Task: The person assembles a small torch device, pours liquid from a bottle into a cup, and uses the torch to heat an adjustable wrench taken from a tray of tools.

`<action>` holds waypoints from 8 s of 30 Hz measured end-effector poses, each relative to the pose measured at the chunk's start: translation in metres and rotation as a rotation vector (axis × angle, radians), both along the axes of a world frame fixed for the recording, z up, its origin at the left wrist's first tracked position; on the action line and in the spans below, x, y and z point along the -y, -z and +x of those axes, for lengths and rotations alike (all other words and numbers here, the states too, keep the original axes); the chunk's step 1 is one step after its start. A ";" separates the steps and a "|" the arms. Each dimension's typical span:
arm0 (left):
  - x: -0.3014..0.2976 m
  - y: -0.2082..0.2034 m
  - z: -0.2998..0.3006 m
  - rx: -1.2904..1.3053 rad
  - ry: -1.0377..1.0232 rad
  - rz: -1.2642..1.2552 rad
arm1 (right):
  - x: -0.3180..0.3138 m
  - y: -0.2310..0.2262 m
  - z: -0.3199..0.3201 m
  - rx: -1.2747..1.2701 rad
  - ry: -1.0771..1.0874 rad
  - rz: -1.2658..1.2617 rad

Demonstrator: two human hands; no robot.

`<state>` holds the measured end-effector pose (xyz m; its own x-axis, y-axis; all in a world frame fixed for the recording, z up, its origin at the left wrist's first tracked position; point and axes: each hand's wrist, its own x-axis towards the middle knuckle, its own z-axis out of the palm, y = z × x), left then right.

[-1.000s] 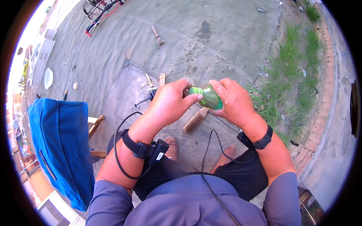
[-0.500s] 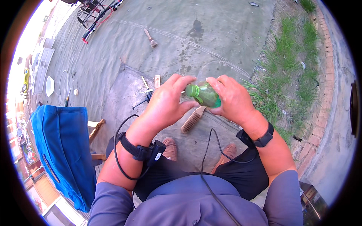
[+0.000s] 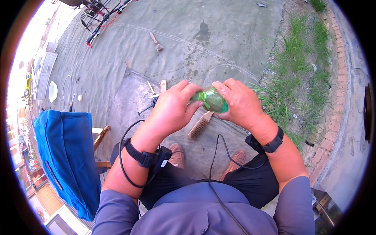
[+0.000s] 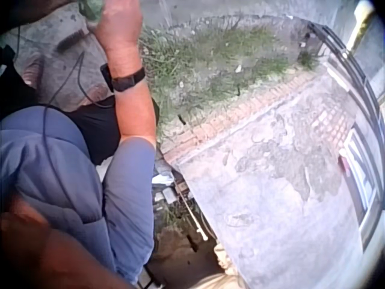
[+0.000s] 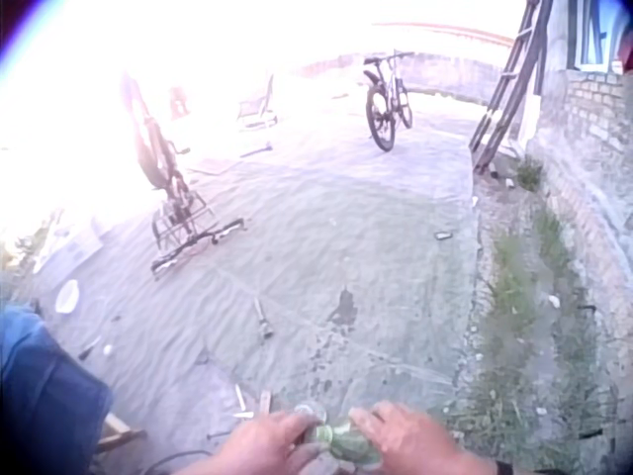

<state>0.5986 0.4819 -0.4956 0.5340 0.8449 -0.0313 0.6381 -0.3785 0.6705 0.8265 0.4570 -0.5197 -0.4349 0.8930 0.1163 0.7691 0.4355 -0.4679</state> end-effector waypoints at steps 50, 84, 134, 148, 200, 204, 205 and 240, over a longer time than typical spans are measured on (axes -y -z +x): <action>0.003 0.002 0.007 -0.014 -0.066 -0.160 | 0.002 0.013 0.002 -0.093 0.006 -0.011; -0.003 -0.007 -0.003 -0.036 -0.061 -0.208 | -0.003 0.013 0.004 -0.177 -0.020 -0.140; -0.014 0.192 -0.183 0.435 -0.709 -0.638 | -0.015 0.054 -0.033 -0.228 0.318 0.125; -0.060 0.069 -0.165 1.054 -0.602 -0.711 | -0.023 0.195 -0.105 -0.305 0.338 -0.285; -0.018 -0.019 0.036 1.048 -0.042 -0.516 | -0.021 -0.049 0.002 -0.609 0.145 0.048; -0.019 -0.019 0.038 1.042 -0.034 -0.544 | -0.020 -0.048 0.006 -0.541 0.147 0.161; -0.019 -0.019 0.039 1.037 -0.031 -0.554 | -0.020 -0.047 0.006 -0.568 0.156 0.136; -0.010 -0.018 0.054 0.834 -0.289 -0.403 | -0.021 -0.038 0.008 -0.281 0.218 0.315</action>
<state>0.6525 0.4920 -0.4774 0.2893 0.9558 -0.0527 -0.0689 0.0757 0.9947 0.8341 0.4776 -0.4820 -0.1543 0.8624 0.4821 0.7204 0.4322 -0.5424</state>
